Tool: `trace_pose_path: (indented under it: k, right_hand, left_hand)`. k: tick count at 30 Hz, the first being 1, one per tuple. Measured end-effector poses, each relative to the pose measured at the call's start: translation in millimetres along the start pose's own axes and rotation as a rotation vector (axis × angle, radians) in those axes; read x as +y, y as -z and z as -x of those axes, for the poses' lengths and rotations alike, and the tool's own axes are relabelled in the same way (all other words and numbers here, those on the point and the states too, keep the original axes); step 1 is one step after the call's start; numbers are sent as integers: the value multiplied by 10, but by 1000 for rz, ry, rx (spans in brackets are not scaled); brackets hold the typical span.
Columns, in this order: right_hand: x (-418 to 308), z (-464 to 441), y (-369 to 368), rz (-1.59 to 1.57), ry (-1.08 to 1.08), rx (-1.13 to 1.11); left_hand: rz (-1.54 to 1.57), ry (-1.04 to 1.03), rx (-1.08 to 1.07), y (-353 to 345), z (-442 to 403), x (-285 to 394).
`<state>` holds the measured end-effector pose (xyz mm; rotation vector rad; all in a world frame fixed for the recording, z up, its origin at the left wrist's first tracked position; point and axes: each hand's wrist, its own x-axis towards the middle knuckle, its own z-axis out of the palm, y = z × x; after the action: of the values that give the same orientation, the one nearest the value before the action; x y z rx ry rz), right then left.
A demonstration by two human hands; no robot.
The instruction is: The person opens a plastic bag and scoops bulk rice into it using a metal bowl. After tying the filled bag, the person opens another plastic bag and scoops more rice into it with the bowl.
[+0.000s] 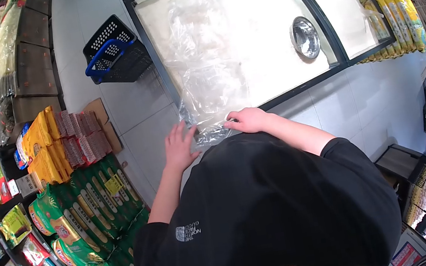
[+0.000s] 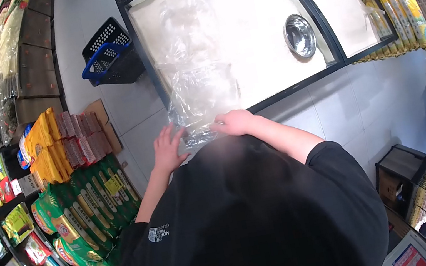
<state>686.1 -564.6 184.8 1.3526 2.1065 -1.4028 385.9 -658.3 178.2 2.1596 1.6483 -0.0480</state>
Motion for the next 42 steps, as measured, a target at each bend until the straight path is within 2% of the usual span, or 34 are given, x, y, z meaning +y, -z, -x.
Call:
trace_pose_path:
  k: [3,5,10,13,15,17,20,23,28,32,34,35,38,40,42]
  right_hand:
    - [209,-157,-172,94,207,271]
    - [257,-252,-213,170,285,282]
    - [216,-379,-380,246,591,383]
    - [162,-519,-541,288,637,394]
    - [106,-584,-605,368,508,222]
    - [97,-650,-675,443,376,102]
    - [121,-703,-719,512,288,67]
    - [-105,-657,-566,535,136,12]
    - [-321,-903,-506,299,-148,1]
    - [-470,-1044,-437,247,-280,101]
    - [-625,-1081,-449,375,-326,162]
    - [-703,-1083,-462,437,-349,192]
    - [-933,-1160,-599,338,-308,436]
    - [-1068,-1241,-677,324,-281,530]
    - [-1209,-1318,-744,349,-248,601]
  left_hand:
    - [-47,-19,-3,-251,-118,153]
    - [-82,34,0,-574,-149,153]
    - [-135,48,-22,-629,-75,303]
    - [-156,4,-23,-594,-47,232]
    - [-200,-41,-1,-591,-14,182]
    - [-79,-19,38,-503,62,168]
    - [72,69,111,-489,214,-20]
    - [259,175,180,-791,476,-520]
    - [435,259,132,-931,1196,-1365]
    - [545,411,57,-1134,1830,-2155]
    - [579,486,55,-1254,2126,-2537]
    - [594,486,51,-1286,2286,-2702]
    - [610,482,12,-1260,2532,-3060]
    - [592,487,-50,-1076,2600,-3212]
    - [563,409,-12,-847,2584,-3303]
